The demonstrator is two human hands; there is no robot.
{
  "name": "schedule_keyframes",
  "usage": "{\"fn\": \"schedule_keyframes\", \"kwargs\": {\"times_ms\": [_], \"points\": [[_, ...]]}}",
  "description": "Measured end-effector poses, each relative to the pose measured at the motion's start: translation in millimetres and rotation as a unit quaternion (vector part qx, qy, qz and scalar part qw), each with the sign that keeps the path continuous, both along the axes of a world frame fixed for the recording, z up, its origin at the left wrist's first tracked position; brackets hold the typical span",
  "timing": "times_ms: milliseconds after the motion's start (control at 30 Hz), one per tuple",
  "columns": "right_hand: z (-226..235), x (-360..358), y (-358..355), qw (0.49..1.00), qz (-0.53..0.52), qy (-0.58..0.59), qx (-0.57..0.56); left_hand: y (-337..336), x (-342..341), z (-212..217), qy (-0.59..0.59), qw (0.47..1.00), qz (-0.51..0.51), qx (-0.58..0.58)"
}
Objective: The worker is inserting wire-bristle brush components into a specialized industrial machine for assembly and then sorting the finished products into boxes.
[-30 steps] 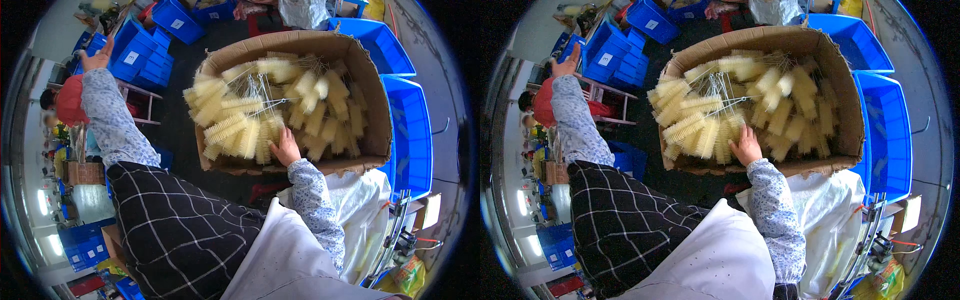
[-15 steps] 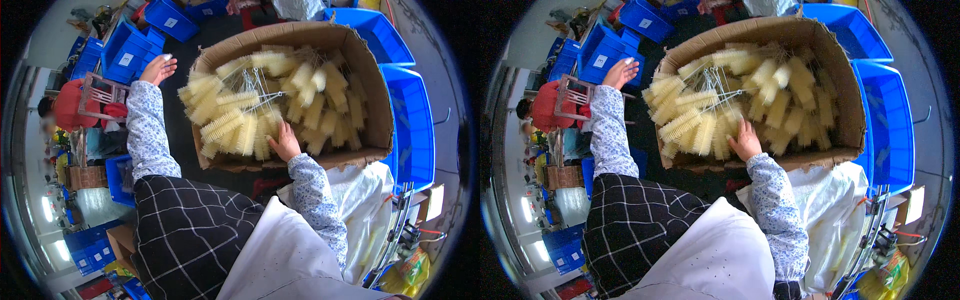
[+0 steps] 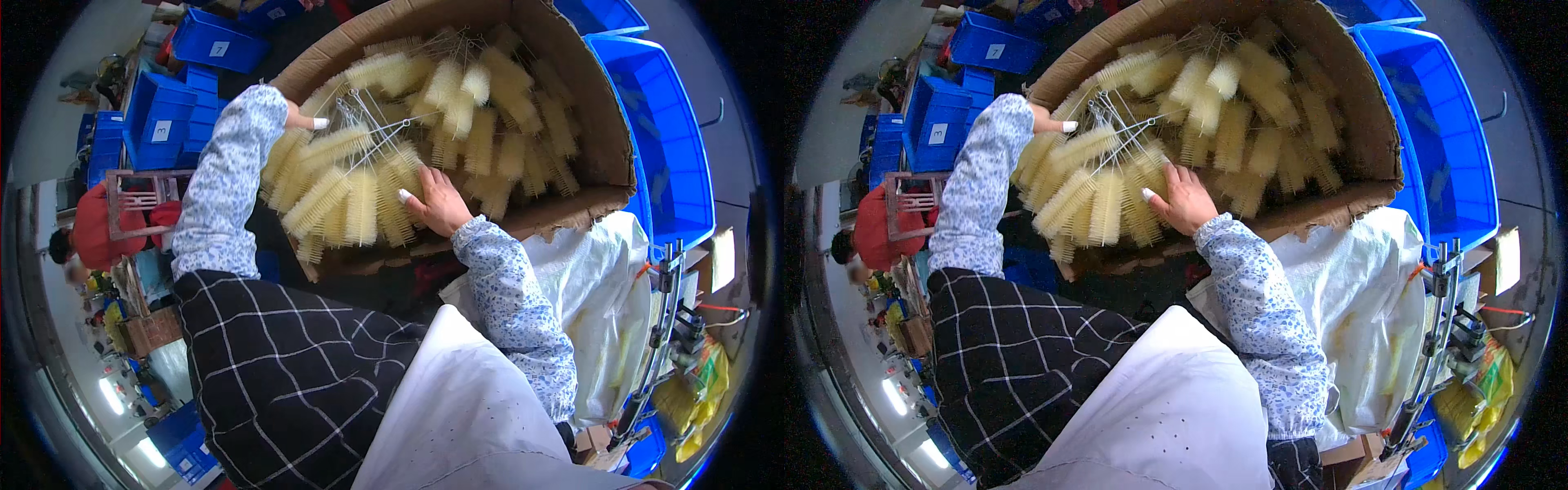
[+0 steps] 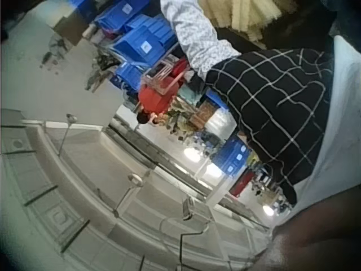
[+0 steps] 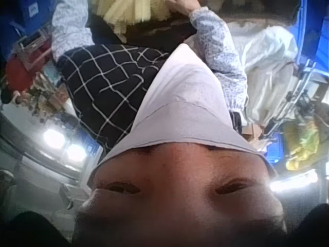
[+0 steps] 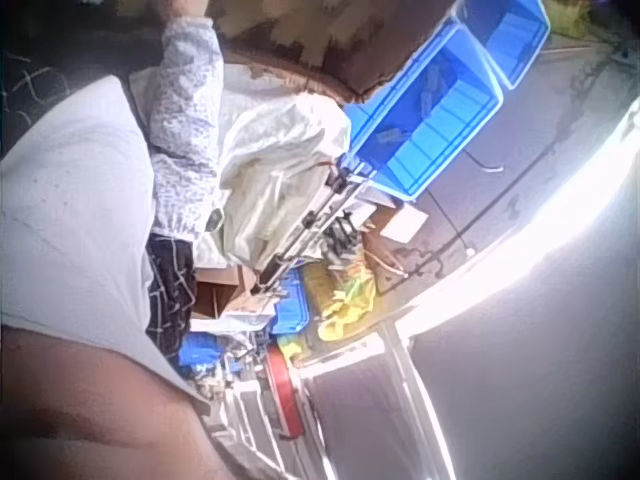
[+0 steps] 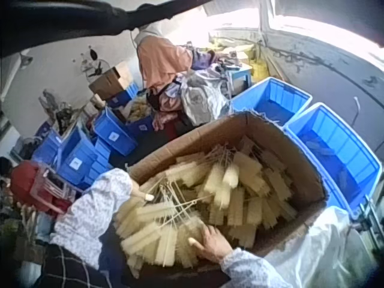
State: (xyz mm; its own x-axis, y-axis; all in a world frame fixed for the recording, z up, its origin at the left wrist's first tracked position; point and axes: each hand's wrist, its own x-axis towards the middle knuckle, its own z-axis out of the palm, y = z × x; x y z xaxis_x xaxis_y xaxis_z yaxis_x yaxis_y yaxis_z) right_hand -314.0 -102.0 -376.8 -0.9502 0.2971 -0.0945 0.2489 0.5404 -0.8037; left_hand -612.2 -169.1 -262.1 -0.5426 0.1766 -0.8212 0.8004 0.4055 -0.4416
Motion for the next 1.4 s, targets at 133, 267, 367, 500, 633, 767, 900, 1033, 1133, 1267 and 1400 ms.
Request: {"fn": "schedule_keyframes", "kwargs": {"times_ms": [133,267,367,500,633,767,900,1033,1133,1267,1400], "points": [[4.9,-11.0,14.8,0.998,0.003,0.005,-0.06,-18.9,7.0,-15.8,-0.057,0.997,-0.049,0.016],[14.3,-30.1,28.8,0.986,-0.014,-0.052,-0.159,-32.0,8.6,-18.7,-0.03,0.994,-0.035,0.098],[24.6,-37.3,34.0,0.981,0.002,-0.105,-0.162,-23.4,-4.7,-13.5,-0.04,0.99,0.015,0.136],[52.8,-33.7,35.9,0.981,0.04,-0.13,-0.135,-19.8,-57.9,-34.3,-0.079,0.934,0.063,0.343],[41.3,-43.8,40.0,0.962,-0.07,-0.078,-0.253,-11.3,-81.9,-89.5,-0.186,0.892,0.16,0.378],[41.6,-70.2,50.1,0.65,-0.332,0.01,-0.683,-1.5,-83.4,-87.9,-0.085,0.959,0.028,0.269],[19.7,-84.6,50.0,0.62,-0.376,0.035,-0.687,-15.7,-68.6,-10.0,-0.062,0.988,-0.046,0.136],[8.6,-87.7,47.5,0.72,-0.288,0.011,-0.631,-27.1,-57.2,18.5,-0.162,0.985,0.054,0.001],[15.8,-85.7,44.4,0.801,-0.244,-0.101,-0.537,-19.3,-58.4,-10.9,-0.177,0.966,0.122,0.143],[-13.0,-87.7,34.3,0.866,-0.169,-0.14,-0.449,-41.1,-75.3,-105.3,-0.249,0.835,0.437,0.223],[-18.1,-71.7,24.2,0.909,-0.092,-0.12,-0.388,-26.3,-39.6,-82.2,-0.31,0.836,0.399,0.216]]}}
